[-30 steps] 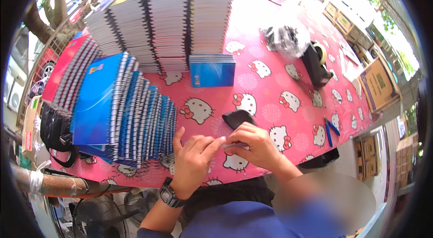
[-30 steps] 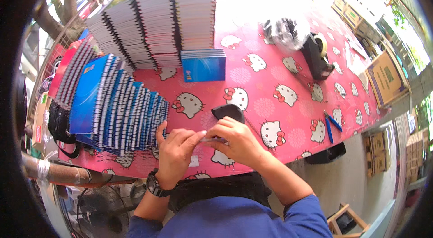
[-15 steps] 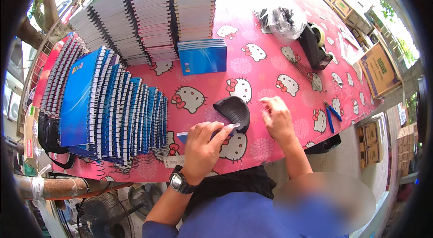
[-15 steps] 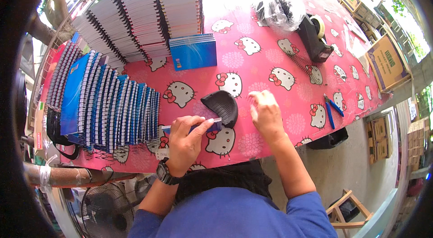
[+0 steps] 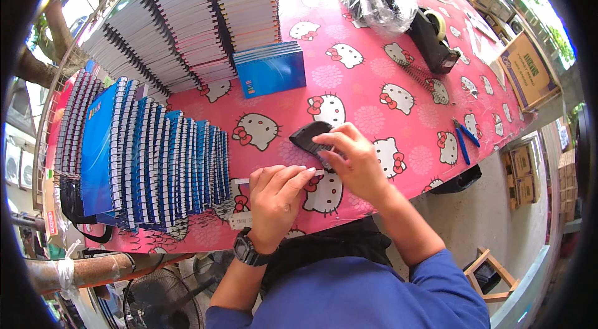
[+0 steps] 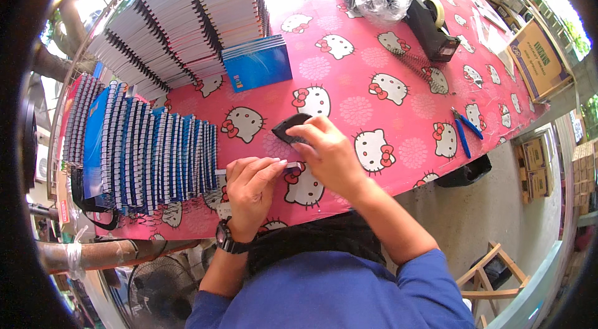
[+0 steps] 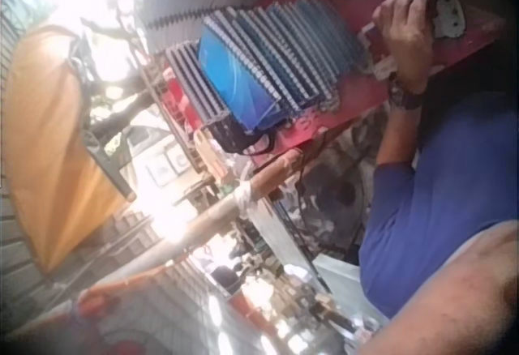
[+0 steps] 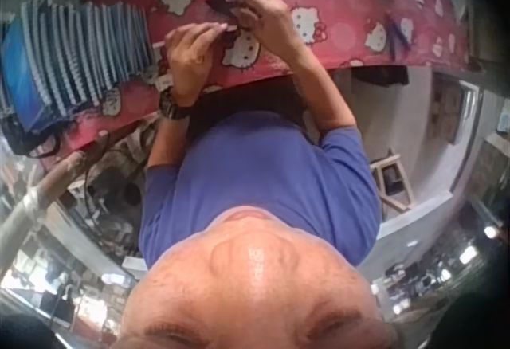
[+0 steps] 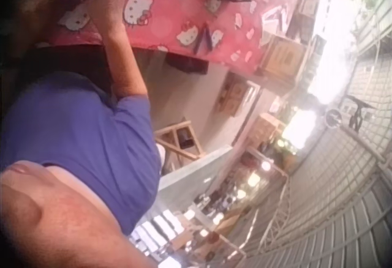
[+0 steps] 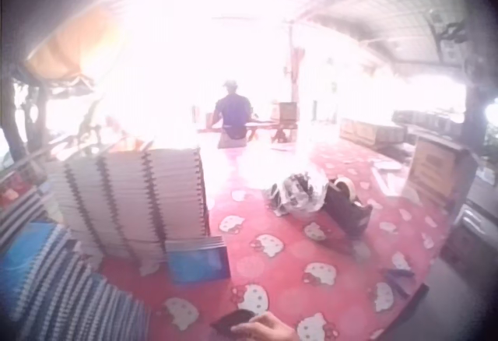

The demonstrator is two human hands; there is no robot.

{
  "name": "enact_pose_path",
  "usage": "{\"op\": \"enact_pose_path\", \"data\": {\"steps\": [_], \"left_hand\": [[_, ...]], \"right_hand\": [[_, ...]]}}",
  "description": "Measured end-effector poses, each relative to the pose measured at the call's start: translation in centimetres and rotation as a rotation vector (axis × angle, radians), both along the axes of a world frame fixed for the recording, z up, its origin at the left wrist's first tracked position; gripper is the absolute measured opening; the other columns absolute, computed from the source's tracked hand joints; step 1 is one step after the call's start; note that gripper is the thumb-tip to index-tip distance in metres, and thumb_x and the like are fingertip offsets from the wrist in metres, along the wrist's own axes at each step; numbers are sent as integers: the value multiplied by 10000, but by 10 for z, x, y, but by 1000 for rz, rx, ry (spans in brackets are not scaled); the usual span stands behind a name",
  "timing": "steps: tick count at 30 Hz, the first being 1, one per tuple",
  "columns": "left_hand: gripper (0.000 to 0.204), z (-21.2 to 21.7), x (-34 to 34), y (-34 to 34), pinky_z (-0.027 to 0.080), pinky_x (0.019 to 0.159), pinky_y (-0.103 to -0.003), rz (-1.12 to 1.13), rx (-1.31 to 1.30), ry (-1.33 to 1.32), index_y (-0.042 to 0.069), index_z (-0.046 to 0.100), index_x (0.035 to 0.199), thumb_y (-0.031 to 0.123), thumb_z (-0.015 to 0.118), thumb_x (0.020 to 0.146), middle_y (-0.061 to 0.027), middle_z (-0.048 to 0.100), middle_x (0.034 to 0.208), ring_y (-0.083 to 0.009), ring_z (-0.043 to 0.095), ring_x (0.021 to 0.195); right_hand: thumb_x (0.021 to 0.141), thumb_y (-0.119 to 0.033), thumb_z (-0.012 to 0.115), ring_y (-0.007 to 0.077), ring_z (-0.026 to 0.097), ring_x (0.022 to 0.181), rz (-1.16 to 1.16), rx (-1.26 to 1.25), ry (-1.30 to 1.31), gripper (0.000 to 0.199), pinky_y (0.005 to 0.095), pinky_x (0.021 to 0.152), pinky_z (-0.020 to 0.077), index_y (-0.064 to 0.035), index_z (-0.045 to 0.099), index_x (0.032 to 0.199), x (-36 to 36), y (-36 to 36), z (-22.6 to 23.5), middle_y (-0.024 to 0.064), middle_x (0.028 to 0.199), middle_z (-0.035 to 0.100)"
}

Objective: The person binds notebooks by threading plastic spirals through the holes and crimping the ends using a tool before stacking them on a table.

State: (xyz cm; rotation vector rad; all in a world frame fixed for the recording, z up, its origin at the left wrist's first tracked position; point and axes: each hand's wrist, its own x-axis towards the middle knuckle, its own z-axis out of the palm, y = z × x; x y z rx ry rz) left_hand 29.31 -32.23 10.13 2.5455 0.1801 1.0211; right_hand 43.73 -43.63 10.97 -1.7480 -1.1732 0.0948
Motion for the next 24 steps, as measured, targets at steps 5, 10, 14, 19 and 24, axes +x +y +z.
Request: {"op": "enact_pose_path", "data": {"steps": [5,10,14,19,24], "left_hand": [[256,0,2,0,413,784,-344,11,-18,-12,115,688,978,48,647,735,-4,662,933,-187,591,861],[245,-1,3,2,412,779,-347,-10,-26,-8,119,687,971,50,648,739,-4,660,922,-191,591,856],[245,-1,2,2,412,776,-347,-11,-22,-7,120,687,972,49,650,741,-2,661,919,-192,592,854],[250,3,1,1,414,772,-344,-16,-32,8,119,688,964,38,652,730,-1,665,908,-190,594,844],[252,5,4,0,417,771,-341,-13,-44,0,114,689,950,19,651,720,-5,667,898,-191,595,839]], "right_hand": [[735,41,705,162,579,778,279,-120,170,273,289,696,479,-73,674,982,16,-20,15,46,871,574],[729,37,714,170,585,797,283,-129,211,281,295,711,482,-81,679,982,16,-22,16,49,872,575],[743,-13,700,234,571,855,285,-135,140,243,335,716,479,-101,670,967,17,-20,14,67,872,570],[685,17,734,210,554,818,221,-16,-123,263,322,680,475,-96,678,916,18,-14,10,46,858,552],[712,-9,697,275,560,861,328,-30,-88,215,367,750,471,-83,649,908,17,-15,13,71,865,556]]}}
